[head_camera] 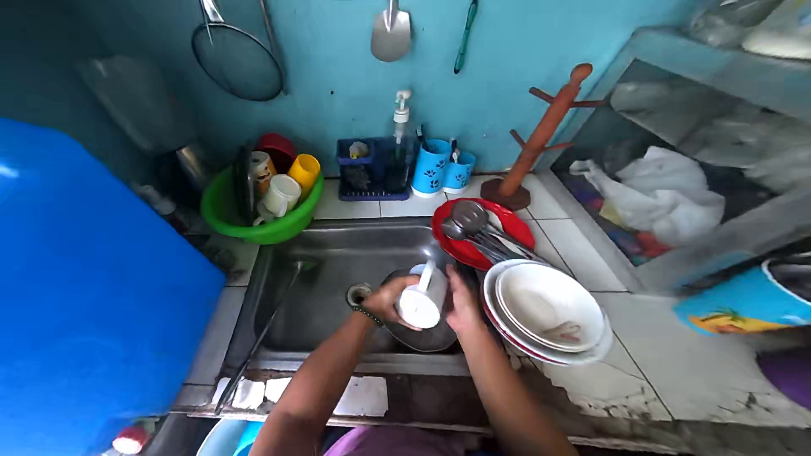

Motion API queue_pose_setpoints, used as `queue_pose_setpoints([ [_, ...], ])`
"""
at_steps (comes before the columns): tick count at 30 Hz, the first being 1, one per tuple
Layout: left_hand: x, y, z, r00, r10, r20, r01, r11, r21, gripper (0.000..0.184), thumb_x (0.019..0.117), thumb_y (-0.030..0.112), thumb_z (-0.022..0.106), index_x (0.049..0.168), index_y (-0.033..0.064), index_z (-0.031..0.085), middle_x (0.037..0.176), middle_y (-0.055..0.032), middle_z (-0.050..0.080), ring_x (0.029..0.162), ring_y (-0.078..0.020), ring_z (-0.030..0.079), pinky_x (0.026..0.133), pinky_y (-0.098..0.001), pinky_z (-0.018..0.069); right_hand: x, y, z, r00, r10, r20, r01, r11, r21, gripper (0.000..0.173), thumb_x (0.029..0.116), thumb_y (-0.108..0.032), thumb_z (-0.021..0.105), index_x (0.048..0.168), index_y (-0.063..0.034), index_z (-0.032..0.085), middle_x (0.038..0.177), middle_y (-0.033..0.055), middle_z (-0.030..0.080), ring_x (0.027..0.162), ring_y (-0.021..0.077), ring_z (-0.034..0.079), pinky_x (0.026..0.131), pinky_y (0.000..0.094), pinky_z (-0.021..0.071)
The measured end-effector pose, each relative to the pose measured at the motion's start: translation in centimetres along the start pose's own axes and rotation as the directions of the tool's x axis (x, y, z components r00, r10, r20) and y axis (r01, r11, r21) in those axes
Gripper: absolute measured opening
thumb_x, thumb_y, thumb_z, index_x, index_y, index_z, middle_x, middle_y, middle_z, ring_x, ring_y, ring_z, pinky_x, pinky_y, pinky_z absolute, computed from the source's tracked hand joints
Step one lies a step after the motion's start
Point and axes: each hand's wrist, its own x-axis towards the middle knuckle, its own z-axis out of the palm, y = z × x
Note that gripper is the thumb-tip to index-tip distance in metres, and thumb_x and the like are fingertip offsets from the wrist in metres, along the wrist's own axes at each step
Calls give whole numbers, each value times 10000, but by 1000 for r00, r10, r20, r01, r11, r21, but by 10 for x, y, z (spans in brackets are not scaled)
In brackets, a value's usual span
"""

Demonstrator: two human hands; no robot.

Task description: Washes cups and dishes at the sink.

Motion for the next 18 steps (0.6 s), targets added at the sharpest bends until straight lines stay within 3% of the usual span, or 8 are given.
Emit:
queue_pose_setpoints([
  [2, -2, -5, -2, 1000, 6, 22, -2, 989, -151, 514, 1057, 514, 332, 1261, 106, 568, 1054, -175, 658, 881, -318, 670, 704, -489, 581, -1, 5, 2, 997, -29, 69, 25, 998, 61, 380, 1113, -311, 396, 1301, -36, 579, 1083, 92, 698, 963, 159, 690, 836, 375, 593],
  [4, -9, -11, 0, 990, 102, -97, -110, 991, -82, 489, 1106, 426, 305, 1302, 51, 549, 1077, -183, 637, 886, -288, 642, 731, -458, 560, 4, 9, 3, 997, -23, 67, 22, 1000, 12, 344, 1111, -266, 407, 1290, -23, 571, 1071, 85, 689, 942, 142, 685, 821, 356, 590],
  [7, -12, -22, 7, 817, 406, -409, -291, 903, 316, 356, 1108, 127, 380, 1282, -100, 592, 1178, -260, 637, 1053, -298, 614, 943, -442, 494, 12, 17, 4, 999, -44, -14, 40, 979, -200, 353, 1089, -221, 491, 1287, 59, 571, 1152, 150, 647, 1008, 163, 632, 899, 362, 530],
  [10, -3, -35, 7, 637, 684, -356, -272, 632, 726, 414, 988, 67, 565, 1388, -43, 565, 1414, -272, 554, 1317, -395, 545, 1108, -518, 446, 19, 24, 4, 996, -65, -63, 36, 923, -382, 373, 1065, -221, 557, 1260, 94, 596, 1232, 218, 635, 1097, 227, 612, 980, 423, 491],
  [12, 0, -39, 14, 673, 720, -169, -158, 363, 918, 562, 898, 203, 697, 1405, -6, 575, 1479, -268, 496, 1380, -434, 460, 1114, -568, 401, 21, 27, 7, 992, -91, -85, 36, 862, -505, 371, 1061, -246, 577, 1162, 105, 642, 1156, 236, 652, 1043, 264, 612, 951, 467, 484],
  [14, 7, -38, 24, 817, 565, -116, -8, 212, 977, 765, 887, 333, 739, 1529, 41, 441, 1508, -254, 463, 1397, -439, 436, 1067, -626, 402, 19, 28, 9, 992, -81, -94, 16, 838, -546, 386, 1062, -267, 580, 1142, 101, 661, 1153, 246, 661, 1056, 288, 618, 964, 484, 476],
  [16, 21, -39, 31, 898, 387, -210, 121, 242, 963, 1011, 860, 303, 786, 1643, 103, 178, 1540, -302, 388, 1380, -485, 437, 1018, -667, 426, 17, 29, 10, 995, -53, -80, 2, 845, -534, 392, 1070, -256, 563, 1198, 106, 643, 1235, 259, 633, 1131, 298, 591, 1009, 487, 449],
  [18, 35, -39, 35, 907, 303, -292, 198, 305, 932, 1126, 844, 255, 797, 1664, 172, 29, 1519, -366, 358, 1295, -547, 488, 941, -691, 468, 18, 32, 9, 995, -65, -76, 15, 847, -532, 392, 1076, -243, 548, 1190, 120, 641, 1246, 269, 622, 1139, 301, 575, 1007, 480, 433],
])
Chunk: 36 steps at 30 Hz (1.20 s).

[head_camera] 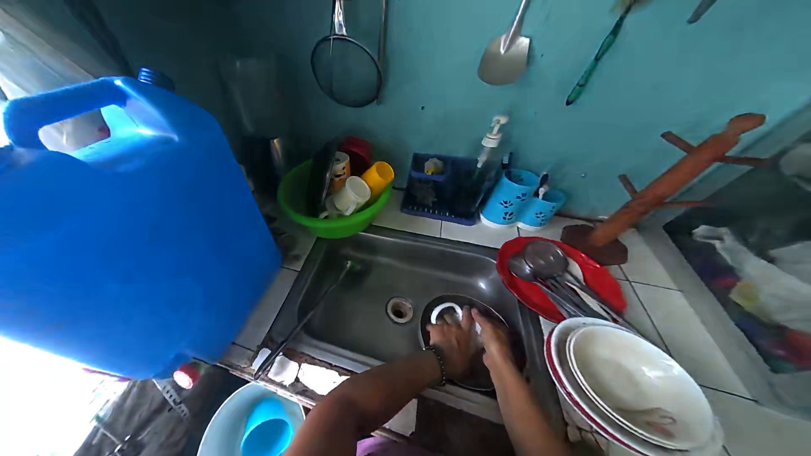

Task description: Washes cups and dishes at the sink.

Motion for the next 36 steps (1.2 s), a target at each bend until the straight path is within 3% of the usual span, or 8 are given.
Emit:
queue_pose_setpoints([
  [3, 15, -7, 3, 1000, 1, 3, -1, 996, -92, 1142, 807, 341, 823, 1664, 249, 73, 1493, -345, 404, 1271, -528, 518, 932, -676, 493, 0, 3, -5, 1000, 17, -4, -17, 1000, -21, 447, 1101, -272, 488, 1275, 125, 599, 1340, 299, 580, 1241, 347, 550, 1067, 512, 405],
  [5, 9, -24, -3, 993, 109, -44, -117, 946, -304, 1010, 785, 285, 857, 1611, 119, 299, 1407, -298, 542, 1257, -433, 574, 1018, -595, 485, -2, 2, -7, 999, 34, 11, -35, 999, 40, 463, 1109, -271, 462, 1342, 118, 557, 1393, 301, 551, 1290, 353, 531, 1093, 517, 396],
  [8, -1, -37, -12, 965, 252, 72, -62, 486, -872, 335, 985, 135, 621, 1274, -36, 605, 1119, -168, 681, 985, -208, 660, 889, -386, 552, 0, 5, -13, 997, 57, 42, -66, 968, 244, 431, 1101, -280, 453, 1342, 55, 577, 1292, 220, 628, 1173, 262, 606, 1016, 461, 489],
  [12, -14, -27, -38, 927, 165, 336, 342, -11, -939, 495, 1038, 498, 392, 1266, 95, 567, 1043, -187, 677, 853, -336, 696, 660, -485, 604, -1, 2, -15, 965, 63, 255, -204, 789, 579, 438, 1092, -406, 389, 1276, -80, 615, 1063, 101, 709, 919, 195, 692, 786, 424, 589],
  [14, -16, -24, -44, 919, 91, 384, 390, -74, -918, 605, 1026, 609, 349, 1294, 108, 558, 1041, -209, 672, 834, -358, 692, 649, -479, 597, 2, 4, -12, 949, 76, 308, -260, 740, 620, 482, 1090, -467, 373, 1250, -82, 614, 1010, 128, 708, 846, 239, 694, 700, 451, 585],
  [24, -13, -38, -40, 997, 66, -32, -74, 886, -458, 569, 1043, 422, 573, 1369, -44, 586, 1308, -291, 624, 1251, -405, 598, 1084, -566, 452, 7, 4, -8, 997, 79, 20, -81, 983, 166, 468, 1039, -299, 618, 1273, 106, 610, 1292, 274, 625, 1214, 334, 595, 1054, 525, 463],
  [30, -50, -54, -87, 970, 110, -217, -165, 953, -254, 379, 986, 278, 657, 1244, 3, 685, 1327, -219, 630, 1207, -362, 630, 1015, -563, 503, 10, 8, -5, 998, 66, -14, -67, 997, -27, 518, 1046, -336, 598, 1244, 143, 611, 1286, 313, 609, 1210, 381, 579, 1045, 568, 439],
  [36, -70, -123, -167, 514, -21, -858, -279, 941, -190, 170, 908, 124, 698, 982, -22, 741, 1111, -203, 681, 1027, -299, 676, 911, -444, 566, 10, 13, -7, 1000, -27, -11, 25, 988, -150, 508, 1022, -315, 645, 1183, 167, 637, 1256, 361, 608, 1213, 450, 563, 1059, 617, 401],
])
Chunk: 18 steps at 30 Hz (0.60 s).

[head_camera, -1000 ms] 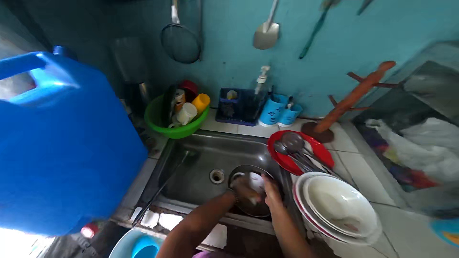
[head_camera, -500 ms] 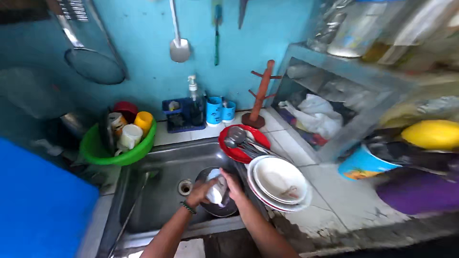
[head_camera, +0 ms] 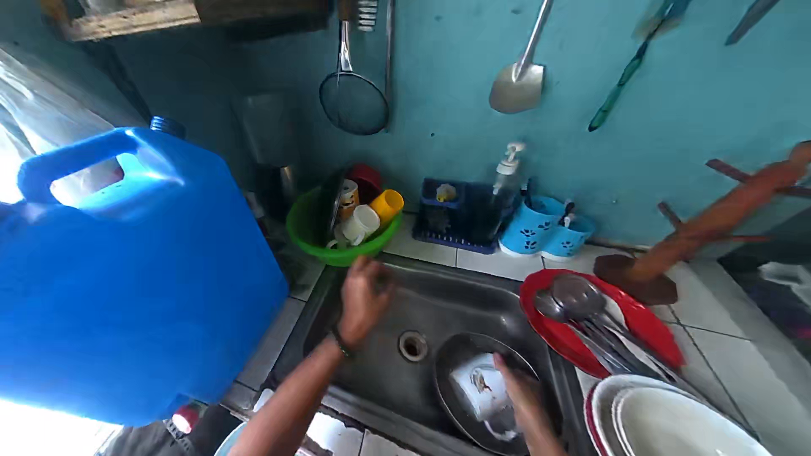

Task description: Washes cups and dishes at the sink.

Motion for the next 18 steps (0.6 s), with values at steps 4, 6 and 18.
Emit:
queue_pose_setpoints([
  [4, 35, -38, -19, 988, -20, -151, 27, 999, 43, 194, 909, 110, 727, 1019, -49, 711, 1095, -232, 665, 959, -318, 676, 826, -444, 577, 1, 2, -1, 998, -58, 13, 59, 994, -96, 469, 1032, -324, 631, 1111, 134, 689, 1190, 351, 642, 1163, 443, 592, 1043, 622, 403],
  [6, 50, -49, -18, 993, -27, -112, 32, 999, 43, 318, 905, 136, 754, 1137, -65, 670, 1180, -250, 640, 1009, -332, 670, 851, -452, 578, -1, 1, -3, 989, -143, 32, 146, 959, -245, 466, 1047, -313, 606, 1146, 137, 673, 1189, 373, 638, 1179, 494, 594, 1042, 656, 405],
  [18, 129, -51, 5, 992, -72, 107, 24, 917, 398, 740, 780, 185, 873, 1386, -40, 513, 1295, -335, 580, 1176, -506, 598, 924, -632, 518, -41, -59, 33, 568, -782, 256, 821, 519, -236, 165, 631, 217, 609, 630, 61, 555, 718, 203, 606, 683, 351, 645, 628, 484, 550],
])
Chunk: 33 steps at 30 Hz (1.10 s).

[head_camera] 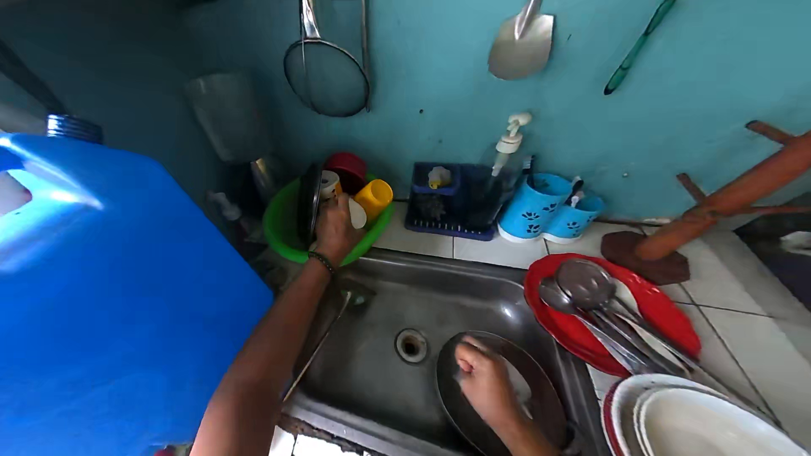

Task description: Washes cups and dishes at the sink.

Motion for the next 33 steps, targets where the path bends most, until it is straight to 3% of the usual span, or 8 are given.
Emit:
queue_pose_setpoints([
  [5, -33, -2, -49, 982, 30, -187, -79, 961, -264, 786, 789, 151, 879, 1444, 28, 462, 1279, -262, 626, 1114, -417, 655, 918, -598, 550, 41, -24, 16, 805, -141, 577, 98, 990, 106, 143, 782, 213, 583, 786, 105, 676, 955, 247, 685, 1014, 418, 659, 932, 537, 521],
  [8, -51, -7, -76, 975, -76, -207, -1, 938, -346, 776, 775, 168, 876, 1426, 38, 475, 1179, -220, 670, 1001, -345, 689, 834, -549, 570, 83, -30, 30, 332, 45, 942, 196, 974, -115, 503, 855, 119, 632, 1310, -78, 712, 1706, 142, 215, 1574, 464, -8, 1169, 776, -42],
  [11, -68, -17, -86, 981, -159, -115, 105, 921, -376, 825, 739, 210, 888, 1432, 30, 478, 1170, -181, 680, 997, -285, 691, 848, -507, 580, 134, -32, 28, 583, 52, 811, 44, 995, -95, 463, 853, 9, 738, 1312, -37, 692, 1630, 226, 349, 1553, 463, 156, 1207, 736, 23],
  [15, -91, -23, -72, 979, -175, 104, 203, 879, -432, 876, 693, 215, 902, 1437, -4, 495, 1215, -177, 672, 1078, -240, 677, 941, -440, 568, 217, -32, 51, 986, 62, 156, -99, 965, 241, 703, 772, -80, 871, 1397, 40, 573, 1448, 340, 478, 1345, 508, 463, 1096, 631, 417],
  [19, -102, -26, -56, 954, -135, 269, 241, 877, -414, 806, 700, 247, 896, 1390, -13, 572, 1325, -191, 623, 1203, -252, 623, 1040, -422, 515, 271, -39, 74, 994, 110, -17, -99, 946, 307, 1062, 685, -196, 941, 1556, -10, 363, 1542, 355, 351, 1422, 536, 354, 1137, 666, 343],
  [23, -97, -35, -53, 963, -174, 208, 250, 864, -437, 726, 684, 238, 908, 1316, 4, 639, 1404, -228, 523, 1235, -280, 571, 1015, -398, 513, 281, -60, 89, 943, -232, -239, 277, 945, 173, 719, 739, -103, 826, 1379, 66, 548, 1484, 347, 449, 1402, 551, 384, 1137, 675, 332],
  [26, -77, -38, -53, 952, -242, 185, 302, 833, -464, 751, 686, 244, 917, 1355, 62, 630, 1579, -271, 288, 1331, -341, 484, 1023, -440, 504, 295, -83, 98, 907, -408, -105, 412, 911, 22, 542, 788, -149, 837, 1267, 29, 656, 1351, 280, 593, 1327, 499, 494, 1085, 651, 398],
  [33, -33, -39, -61, 838, -260, 479, 517, 658, -548, 999, 759, 152, 839, 1605, 99, 310, 1675, -269, 61, 1459, -394, 324, 1100, -499, 422, 321, -131, 111, 977, -79, 199, 103, 988, -113, 677, 846, -308, 833, 1385, -12, 550, 1313, 296, 601, 1266, 493, 542, 987, 643, 456],
])
